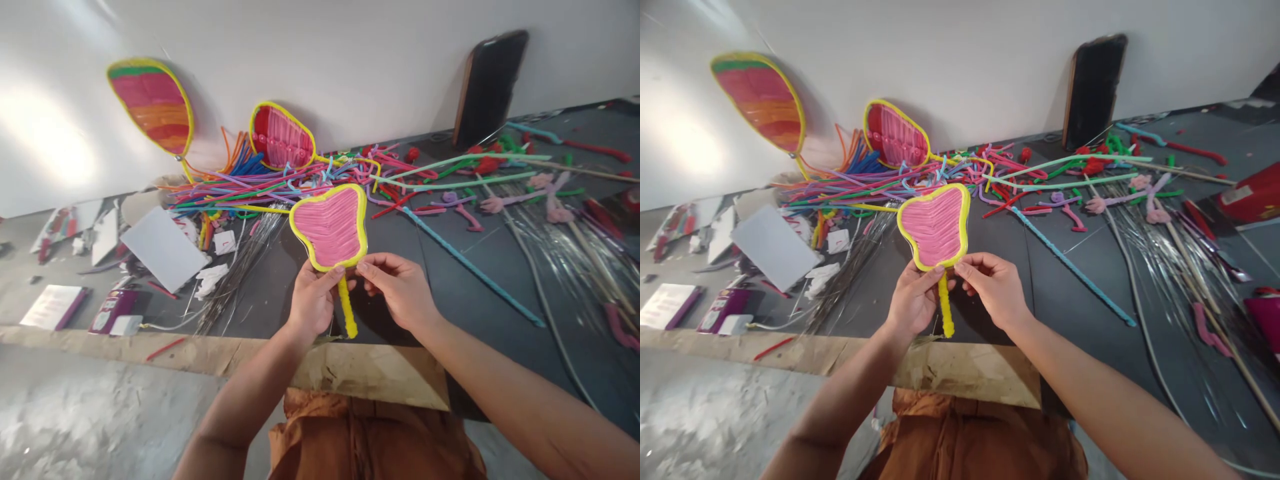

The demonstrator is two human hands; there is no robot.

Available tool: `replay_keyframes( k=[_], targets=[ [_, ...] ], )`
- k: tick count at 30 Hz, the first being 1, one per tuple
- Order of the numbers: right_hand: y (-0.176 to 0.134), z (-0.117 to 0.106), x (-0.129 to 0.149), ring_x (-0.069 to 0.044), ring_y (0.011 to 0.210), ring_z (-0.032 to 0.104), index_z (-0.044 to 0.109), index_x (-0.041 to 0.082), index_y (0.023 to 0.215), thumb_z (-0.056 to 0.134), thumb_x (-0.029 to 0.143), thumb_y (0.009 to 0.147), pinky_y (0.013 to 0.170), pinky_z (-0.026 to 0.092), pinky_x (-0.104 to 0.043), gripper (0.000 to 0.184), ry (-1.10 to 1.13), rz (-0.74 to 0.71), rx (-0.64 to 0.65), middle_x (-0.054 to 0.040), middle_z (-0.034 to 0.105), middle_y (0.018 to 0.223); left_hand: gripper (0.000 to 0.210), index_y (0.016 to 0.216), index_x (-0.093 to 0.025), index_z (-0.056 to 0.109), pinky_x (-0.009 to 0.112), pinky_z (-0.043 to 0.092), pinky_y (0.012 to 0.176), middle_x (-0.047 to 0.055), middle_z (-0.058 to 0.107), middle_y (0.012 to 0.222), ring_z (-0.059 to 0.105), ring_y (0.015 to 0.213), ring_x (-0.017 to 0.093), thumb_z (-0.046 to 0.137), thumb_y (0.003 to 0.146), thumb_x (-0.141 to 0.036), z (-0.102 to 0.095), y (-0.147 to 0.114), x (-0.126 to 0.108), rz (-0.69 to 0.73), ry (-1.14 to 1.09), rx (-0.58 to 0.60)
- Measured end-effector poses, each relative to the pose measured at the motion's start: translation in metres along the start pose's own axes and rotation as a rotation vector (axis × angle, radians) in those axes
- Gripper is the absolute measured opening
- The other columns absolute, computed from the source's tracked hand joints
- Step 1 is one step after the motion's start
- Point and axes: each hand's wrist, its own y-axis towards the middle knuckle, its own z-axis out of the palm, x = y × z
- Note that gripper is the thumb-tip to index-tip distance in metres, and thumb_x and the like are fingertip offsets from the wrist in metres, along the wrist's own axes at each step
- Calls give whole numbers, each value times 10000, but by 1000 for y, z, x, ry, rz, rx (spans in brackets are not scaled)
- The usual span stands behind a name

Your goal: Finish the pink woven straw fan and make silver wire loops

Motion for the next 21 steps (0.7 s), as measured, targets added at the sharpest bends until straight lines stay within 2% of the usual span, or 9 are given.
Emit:
replay_keyframes(
  k=[9, 12, 14, 18, 21],
  targets=[
    [2, 1, -4, -93, 465, 532, 558, 188, 671, 702, 349, 680, 421, 445, -194, 216, 12, 26, 8, 48, 553, 515, 365, 951, -180, 546, 239, 559, 633, 11, 700, 862, 686, 741, 157, 753, 650, -189, 1, 1, 6, -29, -36, -17],
    [3, -5, -3, -99, 462, 529, 556, 186, 719, 668, 382, 729, 440, 468, -220, 226, -124, -27, 55, 41, 551, 537, 355, 940, -177, 548, 234, 558, 623, 4, 699, 839, 687, 748, 161, 750, 648, -175, 0, 1, 3, -13, -31, -32],
    [5, -11, -1, -110, 503, 548, 578, 190, 810, 656, 382, 753, 474, 489, -243, 215, -313, -193, 35, 17, 583, 635, 355, 934, -177, 550, 236, 557, 617, 3, 698, 839, 687, 754, 166, 752, 643, -175, -1, 1, 1, 12, -19, -55],
    [9, -21, 5, -139, 702, 590, 648, 230, 984, 638, 280, 797, 646, 519, -292, 194, -775, -750, 23, -59, 607, 953, 376, 945, -178, 547, 253, 556, 624, 9, 699, 847, 687, 747, 174, 760, 635, -190, -2, 0, 0, 34, -5, -61],
    [10, -23, 7, -158, 768, 581, 687, 258, 962, 614, 198, 817, 699, 502, -300, 173, -1028, -1011, 48, -56, 637, 944, 396, 961, -178, 547, 270, 555, 639, 13, 702, 855, 687, 744, 176, 765, 632, -202, -1, -1, 1, 13, -29, -33]
  ],
)
